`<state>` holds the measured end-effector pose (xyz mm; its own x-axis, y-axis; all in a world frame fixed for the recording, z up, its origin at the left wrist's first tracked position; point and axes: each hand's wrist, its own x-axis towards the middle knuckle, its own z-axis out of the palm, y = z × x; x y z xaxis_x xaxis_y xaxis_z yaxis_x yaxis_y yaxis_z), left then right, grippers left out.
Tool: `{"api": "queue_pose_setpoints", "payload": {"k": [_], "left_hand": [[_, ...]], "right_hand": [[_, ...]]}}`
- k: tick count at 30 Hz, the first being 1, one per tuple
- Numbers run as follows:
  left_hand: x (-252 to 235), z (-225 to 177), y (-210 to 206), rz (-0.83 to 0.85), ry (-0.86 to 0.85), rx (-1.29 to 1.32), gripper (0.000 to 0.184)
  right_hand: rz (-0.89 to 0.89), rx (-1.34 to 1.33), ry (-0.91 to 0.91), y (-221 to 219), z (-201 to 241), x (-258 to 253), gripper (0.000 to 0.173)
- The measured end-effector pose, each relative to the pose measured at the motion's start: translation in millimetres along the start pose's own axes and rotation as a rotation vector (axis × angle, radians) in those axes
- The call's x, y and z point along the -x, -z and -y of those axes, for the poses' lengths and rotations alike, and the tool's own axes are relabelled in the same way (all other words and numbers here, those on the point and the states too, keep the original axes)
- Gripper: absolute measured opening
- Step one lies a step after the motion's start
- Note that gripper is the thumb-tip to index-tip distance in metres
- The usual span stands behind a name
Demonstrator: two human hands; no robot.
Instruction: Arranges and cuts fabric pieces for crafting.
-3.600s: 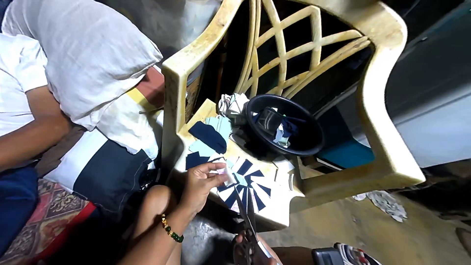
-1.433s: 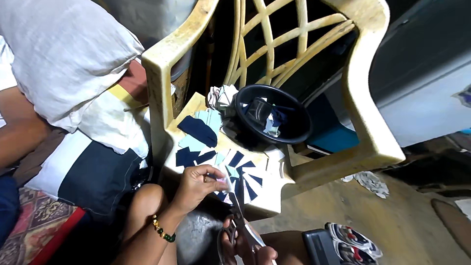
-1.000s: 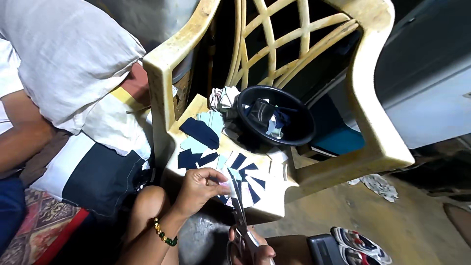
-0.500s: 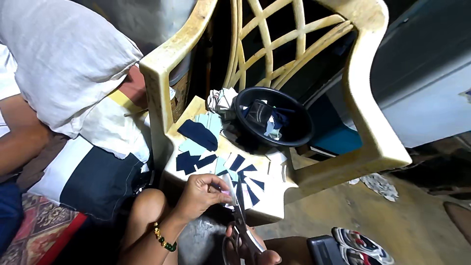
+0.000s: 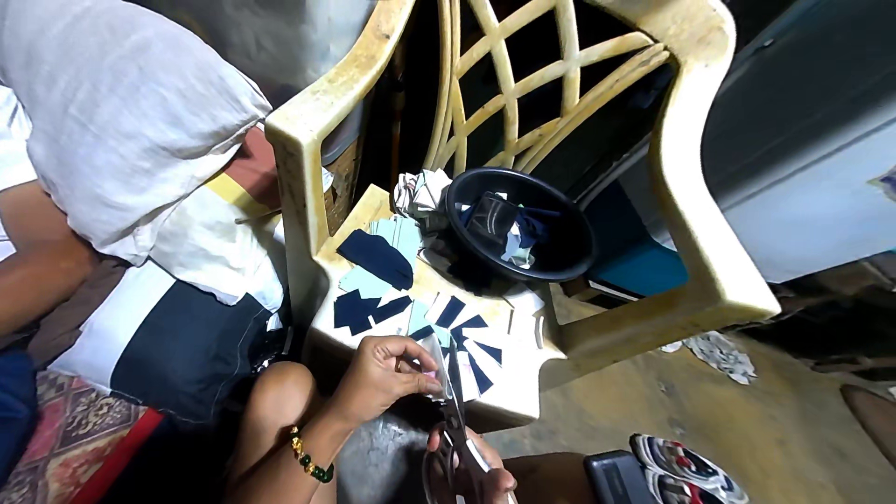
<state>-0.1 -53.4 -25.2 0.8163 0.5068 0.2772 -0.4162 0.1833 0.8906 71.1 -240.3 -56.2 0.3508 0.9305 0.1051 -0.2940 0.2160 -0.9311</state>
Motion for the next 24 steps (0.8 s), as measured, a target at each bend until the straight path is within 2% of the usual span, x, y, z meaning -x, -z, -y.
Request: {"api": "queue_pose_setpoints", "payload": {"k": [9, 19, 24], "left_hand": [[-1.3, -0.6, 6.2, 0.013, -0.03, -0.028, 0.023], [0.7, 2.3, -2.5, 0.035, 0.032, 0.013, 0.022], [0.7, 4.4, -0.4, 0.041, 0.006, -0.02, 0.021]], "right_hand": [[0.112, -0.027, -0.039, 10.2, 4.8, -2.5, 0.074], [-0.021, -0.028, -0.045, 2.4, 10.5, -15.5, 0.076], [-0.167, 0.189, -0.053, -3.6, 21.1, -14.6, 0.057]]}}
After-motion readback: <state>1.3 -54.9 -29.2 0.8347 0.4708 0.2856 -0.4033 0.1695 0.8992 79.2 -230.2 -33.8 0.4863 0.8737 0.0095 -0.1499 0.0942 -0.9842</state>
